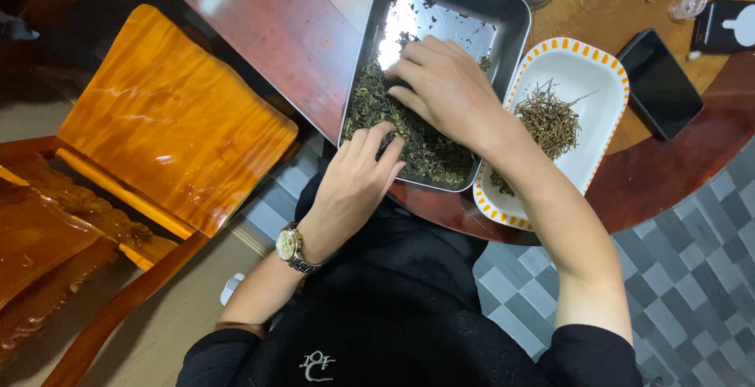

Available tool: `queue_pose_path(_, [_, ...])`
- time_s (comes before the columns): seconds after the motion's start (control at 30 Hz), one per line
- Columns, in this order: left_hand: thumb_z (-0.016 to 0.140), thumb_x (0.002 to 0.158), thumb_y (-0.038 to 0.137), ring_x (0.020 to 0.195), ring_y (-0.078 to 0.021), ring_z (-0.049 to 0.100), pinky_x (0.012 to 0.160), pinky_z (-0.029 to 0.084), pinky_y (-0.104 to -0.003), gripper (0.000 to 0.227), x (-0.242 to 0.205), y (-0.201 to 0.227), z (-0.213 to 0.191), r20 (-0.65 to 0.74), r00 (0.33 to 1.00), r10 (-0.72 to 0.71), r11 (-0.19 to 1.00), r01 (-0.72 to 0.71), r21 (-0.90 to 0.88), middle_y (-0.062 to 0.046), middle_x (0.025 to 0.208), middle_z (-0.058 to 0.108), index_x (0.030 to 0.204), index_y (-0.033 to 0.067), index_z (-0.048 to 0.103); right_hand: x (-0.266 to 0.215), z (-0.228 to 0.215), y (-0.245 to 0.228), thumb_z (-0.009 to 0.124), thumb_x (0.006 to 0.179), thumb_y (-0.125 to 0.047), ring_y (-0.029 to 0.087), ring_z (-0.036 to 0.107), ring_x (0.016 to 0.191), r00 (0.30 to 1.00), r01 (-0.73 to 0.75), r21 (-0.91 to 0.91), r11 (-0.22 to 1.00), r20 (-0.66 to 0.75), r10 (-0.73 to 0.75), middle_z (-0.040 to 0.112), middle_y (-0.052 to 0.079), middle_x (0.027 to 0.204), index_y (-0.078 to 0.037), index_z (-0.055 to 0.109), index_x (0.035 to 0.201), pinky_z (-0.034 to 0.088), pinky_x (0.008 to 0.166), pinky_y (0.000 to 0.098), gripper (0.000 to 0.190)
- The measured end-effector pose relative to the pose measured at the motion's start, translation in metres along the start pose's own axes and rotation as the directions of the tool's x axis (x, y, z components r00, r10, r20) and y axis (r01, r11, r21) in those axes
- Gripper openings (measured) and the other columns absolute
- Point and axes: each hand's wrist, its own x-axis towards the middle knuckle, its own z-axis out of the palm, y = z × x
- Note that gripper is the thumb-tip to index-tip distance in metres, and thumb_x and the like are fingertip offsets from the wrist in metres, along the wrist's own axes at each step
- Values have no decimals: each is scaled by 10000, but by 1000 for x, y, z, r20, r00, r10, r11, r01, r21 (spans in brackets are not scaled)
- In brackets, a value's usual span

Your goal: Sorting dried tea leaves by hand to remove stems and impurities

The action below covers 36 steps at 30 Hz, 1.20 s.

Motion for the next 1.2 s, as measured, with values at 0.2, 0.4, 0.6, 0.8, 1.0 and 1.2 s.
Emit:
queue_pose_path(0.2, [768, 938, 406, 1027, -250, 597, 945, 509, -355, 456, -3, 1, 6, -27, 1000, 0, 1000, 0, -4, -128, 1281, 602, 1200, 64, 617, 19, 21, 8, 783, 950, -254, 325, 569, 938, 982, -73, 101, 992, 183, 53, 612, 100, 948, -50, 697, 1039, 474, 716, 455, 239])
queue_pose_path(0.4, [769, 893, 526, 1041, -266, 587, 969, 506, -365, 612, -1, 1, 3, -15, 1000, 6, 1000, -6, -7, -144, 1279, 590, 1214, 28, 618, 19, 21, 12, 758, 946, -192, 300, 559, 912, 988, -72, 171, 983, 150, 47, 597, 70, 890, -124, 703, 947, 455, 704, 434, 87])
queue_pose_path(0.6, [581, 982, 541, 1069, -321, 597, 802, 506, -346, 562, -8, -3, 22, -108, 994, 14, 999, -17, -33, -174, 1290, 572, 1234, 40, 609, 17, 1, 7, 727, 946, -128, 331, 618, 917, 990, -112, 201, 973, 108, 91, 623, 127, 905, -68, 711, 904, 522, 782, 467, 75])
queue_pose_path(0.8, [508, 1032, 508, 1053, -314, 598, 763, 506, -345, 509, -7, -3, 25, -137, 990, 18, 999, -24, -38, -167, 1265, 563, 1219, 45, 605, 30, 9, 3, 758, 925, -211, 346, 628, 915, 986, -166, 232, 958, 73, 153, 644, 153, 895, -45, 733, 981, 541, 737, 486, 177])
queue_pose_path(1.0, [518, 1035, 503, 1041, -318, 594, 759, 503, -345, 500, -9, -3, 30, -140, 990, 23, 999, -28, -34, -174, 1260, 556, 1208, 42, 604, 35, 31, -2, 776, 900, -288, 268, 615, 885, 966, -258, 255, 932, 89, 243, 623, 53, 851, -96, 725, 969, 543, 694, 452, 211])
queue_pose_path(1.2, [534, 1026, 509, 1038, -314, 588, 760, 492, -334, 507, -7, -2, 24, -127, 992, 21, 1000, -23, -19, -170, 1276, 555, 1210, 42, 604, 27, 7, 4, 698, 1008, -168, 314, 654, 936, 989, -147, 320, 936, 21, 148, 697, 112, 926, -66, 755, 1021, 539, 786, 451, 118])
